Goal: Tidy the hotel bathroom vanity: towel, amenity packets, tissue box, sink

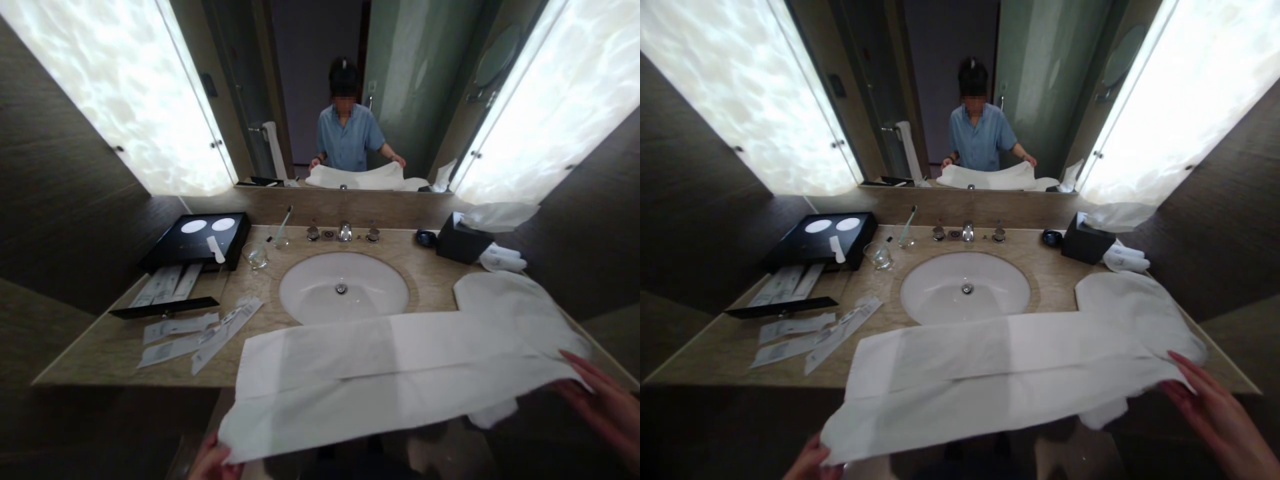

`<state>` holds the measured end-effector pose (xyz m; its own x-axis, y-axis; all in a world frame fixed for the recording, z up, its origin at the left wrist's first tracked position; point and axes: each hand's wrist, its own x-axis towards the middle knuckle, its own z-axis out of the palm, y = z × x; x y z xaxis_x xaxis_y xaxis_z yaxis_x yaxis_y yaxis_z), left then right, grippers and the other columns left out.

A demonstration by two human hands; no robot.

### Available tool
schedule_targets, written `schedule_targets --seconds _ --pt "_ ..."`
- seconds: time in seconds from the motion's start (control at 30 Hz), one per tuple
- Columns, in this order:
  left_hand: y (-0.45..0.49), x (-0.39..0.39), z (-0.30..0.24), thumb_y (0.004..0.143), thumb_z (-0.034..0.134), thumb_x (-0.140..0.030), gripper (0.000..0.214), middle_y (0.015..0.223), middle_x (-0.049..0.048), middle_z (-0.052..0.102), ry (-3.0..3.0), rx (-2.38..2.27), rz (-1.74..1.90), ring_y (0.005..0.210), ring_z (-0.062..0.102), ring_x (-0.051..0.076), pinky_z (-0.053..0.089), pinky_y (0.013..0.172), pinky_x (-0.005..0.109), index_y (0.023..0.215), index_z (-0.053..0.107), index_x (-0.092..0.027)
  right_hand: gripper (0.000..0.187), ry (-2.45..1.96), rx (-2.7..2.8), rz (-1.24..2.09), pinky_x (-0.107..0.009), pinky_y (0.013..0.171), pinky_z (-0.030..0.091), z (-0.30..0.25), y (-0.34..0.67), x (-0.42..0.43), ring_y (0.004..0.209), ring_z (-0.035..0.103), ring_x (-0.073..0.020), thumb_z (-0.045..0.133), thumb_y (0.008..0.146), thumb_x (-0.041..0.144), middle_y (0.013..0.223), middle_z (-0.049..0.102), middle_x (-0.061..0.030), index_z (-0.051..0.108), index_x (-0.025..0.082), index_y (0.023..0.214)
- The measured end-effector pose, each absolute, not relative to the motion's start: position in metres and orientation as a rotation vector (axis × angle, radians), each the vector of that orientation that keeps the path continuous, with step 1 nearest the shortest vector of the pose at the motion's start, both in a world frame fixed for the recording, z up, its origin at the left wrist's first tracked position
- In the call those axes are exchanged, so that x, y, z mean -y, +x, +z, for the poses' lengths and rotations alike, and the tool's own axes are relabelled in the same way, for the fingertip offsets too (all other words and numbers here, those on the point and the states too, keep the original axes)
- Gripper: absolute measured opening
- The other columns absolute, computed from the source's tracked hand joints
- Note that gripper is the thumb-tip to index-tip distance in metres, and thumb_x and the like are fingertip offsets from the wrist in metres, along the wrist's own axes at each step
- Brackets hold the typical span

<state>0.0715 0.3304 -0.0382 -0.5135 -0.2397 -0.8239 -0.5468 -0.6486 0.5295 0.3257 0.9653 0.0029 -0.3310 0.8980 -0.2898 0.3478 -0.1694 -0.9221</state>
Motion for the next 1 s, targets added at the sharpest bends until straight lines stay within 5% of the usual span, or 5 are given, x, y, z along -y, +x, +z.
schedule_targets --seconds 0.1,0.2,0.37,0.63,1.0 --pt "0.015 -0.362 0.005 0.049 0.062 0.001 0.035 0.062 -0.0043 0.062 -1.180 -1.386 2.501 0.053 0.057 0.007 0.046 0.048 0.013 0.078 0.058 -0.019 0.012 -1.174 1.438 1.754 -0.038 0.107 0.052 0.038 0.251 -0.966 0.121 0.067 -0.0322 0.066 0.085 0.039 0.100 0.072 -0.0139 0.062 0.031 0.093" --pt "-0.030 -0.402 0.008 0.061 0.059 0.001 0.034 0.073 -0.0016 0.063 -1.035 -1.487 2.563 0.069 0.066 0.013 0.057 0.072 0.025 0.085 0.049 -0.021 0.018 -1.123 1.653 1.730 -0.045 0.102 0.056 0.029 0.200 -0.975 0.106 0.073 -0.0318 0.064 0.084 0.032 0.097 0.074 -0.0157 0.056 0.024 0.098" --pt "-0.030 -0.416 -0.019 0.060 0.073 -0.015 0.044 0.105 0.0010 0.064 -0.835 -1.800 2.550 0.088 0.063 0.015 0.048 0.087 0.033 0.101 0.058 -0.022 0.042 -0.915 2.487 1.084 -0.056 0.093 0.056 -0.002 0.142 -0.946 0.089 0.073 -0.0333 0.055 0.080 0.039 0.107 0.076 -0.0194 0.063 0.017 0.115" --pt "0.044 -0.376 -0.032 0.062 0.066 -0.045 0.056 0.113 0.0139 0.066 -0.673 -2.495 2.106 0.104 0.064 0.031 0.049 0.102 0.053 0.110 0.059 -0.016 0.025 0.222 3.324 0.705 -0.041 0.088 0.054 0.010 0.045 -0.840 0.091 0.069 -0.0271 0.057 0.083 0.025 0.100 0.076 -0.0125 0.075 0.017 0.098" --pt "-0.040 -0.449 -0.010 0.083 0.047 -0.002 0.063 0.144 0.0258 0.057 -0.112 -3.108 0.914 0.138 0.048 0.037 0.034 0.119 0.047 0.145 0.047 0.001 0.029 0.042 3.350 0.385 -0.045 0.093 0.058 -0.013 0.119 -0.903 0.099 0.072 -0.0313 0.057 0.082 0.026 0.112 0.073 -0.0179 0.072 0.014 0.103"
